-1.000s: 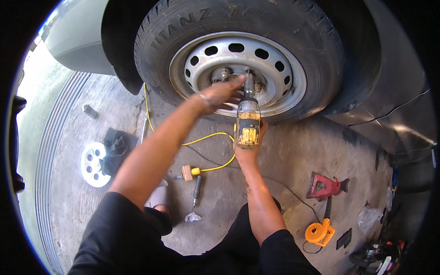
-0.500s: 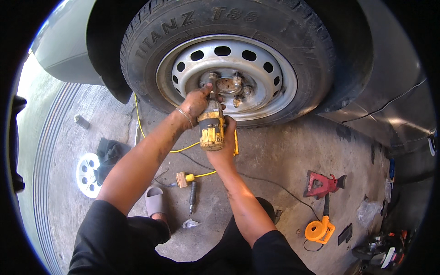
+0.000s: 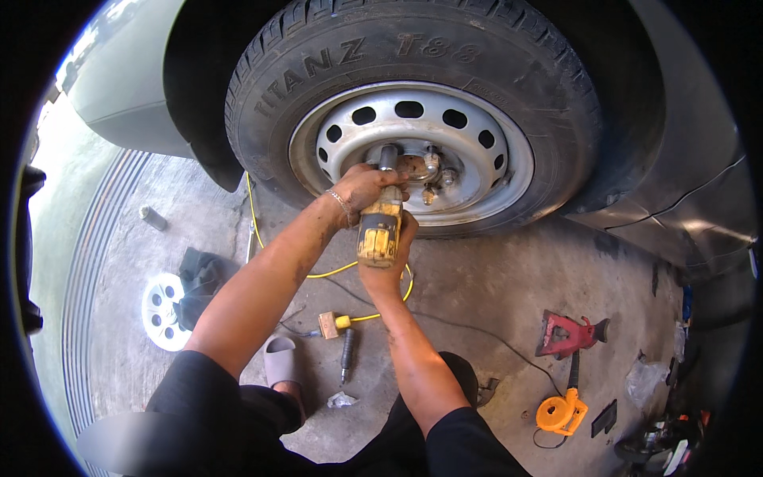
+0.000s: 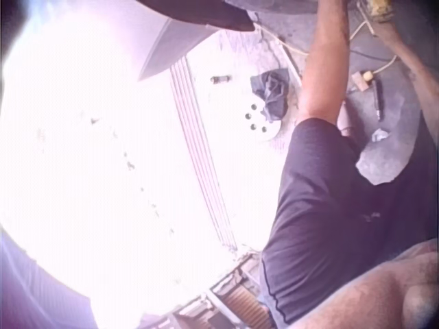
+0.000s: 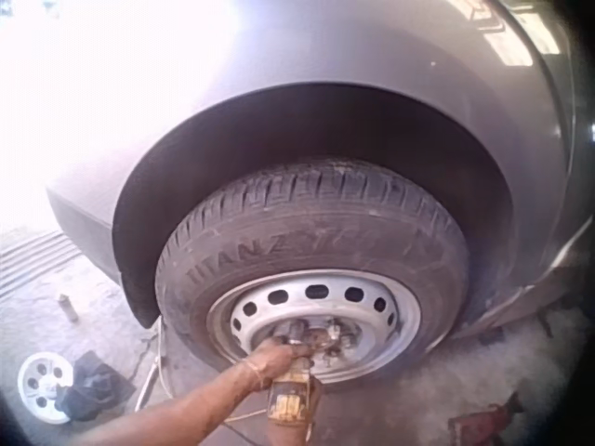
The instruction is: The person uses a corded impact wrench to tighten lug nuts on a car wheel. After securing the wheel, they pick up a silver hub cap and press it into place by hand, then use the impact wrench again to tighten the lug nuts further.
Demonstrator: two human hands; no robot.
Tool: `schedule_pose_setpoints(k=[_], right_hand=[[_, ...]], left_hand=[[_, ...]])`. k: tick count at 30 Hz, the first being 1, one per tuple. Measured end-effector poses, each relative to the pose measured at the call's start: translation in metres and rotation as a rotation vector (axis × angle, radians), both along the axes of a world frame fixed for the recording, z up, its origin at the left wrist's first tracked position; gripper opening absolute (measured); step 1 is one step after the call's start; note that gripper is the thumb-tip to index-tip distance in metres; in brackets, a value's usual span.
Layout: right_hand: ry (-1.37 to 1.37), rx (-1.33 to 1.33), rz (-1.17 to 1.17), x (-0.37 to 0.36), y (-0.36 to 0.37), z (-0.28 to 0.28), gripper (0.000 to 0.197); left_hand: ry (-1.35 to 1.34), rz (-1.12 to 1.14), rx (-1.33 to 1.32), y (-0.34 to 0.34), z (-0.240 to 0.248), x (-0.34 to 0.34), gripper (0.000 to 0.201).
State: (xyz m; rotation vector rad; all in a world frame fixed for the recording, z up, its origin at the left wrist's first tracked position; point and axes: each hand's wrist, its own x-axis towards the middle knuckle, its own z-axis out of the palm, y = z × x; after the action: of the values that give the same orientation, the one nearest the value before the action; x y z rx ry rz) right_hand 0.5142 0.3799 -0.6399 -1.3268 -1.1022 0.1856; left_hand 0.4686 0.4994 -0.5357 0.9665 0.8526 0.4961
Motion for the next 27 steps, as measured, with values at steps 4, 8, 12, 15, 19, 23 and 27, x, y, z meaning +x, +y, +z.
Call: schedule_pose_setpoints(k=[4, 8, 12, 15, 19, 23, 27], right_hand=[[0.01, -0.052, 0.024, 0.005, -0.004, 0.018, 0.065], [0.066, -0.042, 0.031, 0.002, -0.002, 0.017, 0.064], [0.111, -0.035, 0.045, 0.001, -0.001, 0.012, 0.063], [0.114, -0.11, 0.014, 0.004, -0.001, 0.018, 0.084], [-0.089, -0.087, 0.058, 0.015, -0.01, 0.031, 0.099], [-0.112, -0.142, 0.099, 0.017, -0.038, 0.022, 0.094], [-0.255, -0.034, -0.143, 0.029, -0.065, -0.002, 0.088]], left_hand=[[0.006, -0.022, -0.01, 0.002, 0.002, 0.0, 0.032], [-0.026, -0.028, -0.014, 0.002, 0.005, 0.0, 0.035], [-0.041, -0.014, 0.004, 0.001, 0.007, 0.001, 0.039], [-0.074, 0.025, -0.029, 0.003, 0.01, 0.004, 0.041], [-0.074, -0.001, -0.05, 0.006, 0.01, 0.003, 0.045], [-0.009, -0.025, -0.056, -0.007, -0.006, 0.01, 0.035], [0.086, -0.163, 0.112, -0.041, -0.033, 0.046, 0.031]])
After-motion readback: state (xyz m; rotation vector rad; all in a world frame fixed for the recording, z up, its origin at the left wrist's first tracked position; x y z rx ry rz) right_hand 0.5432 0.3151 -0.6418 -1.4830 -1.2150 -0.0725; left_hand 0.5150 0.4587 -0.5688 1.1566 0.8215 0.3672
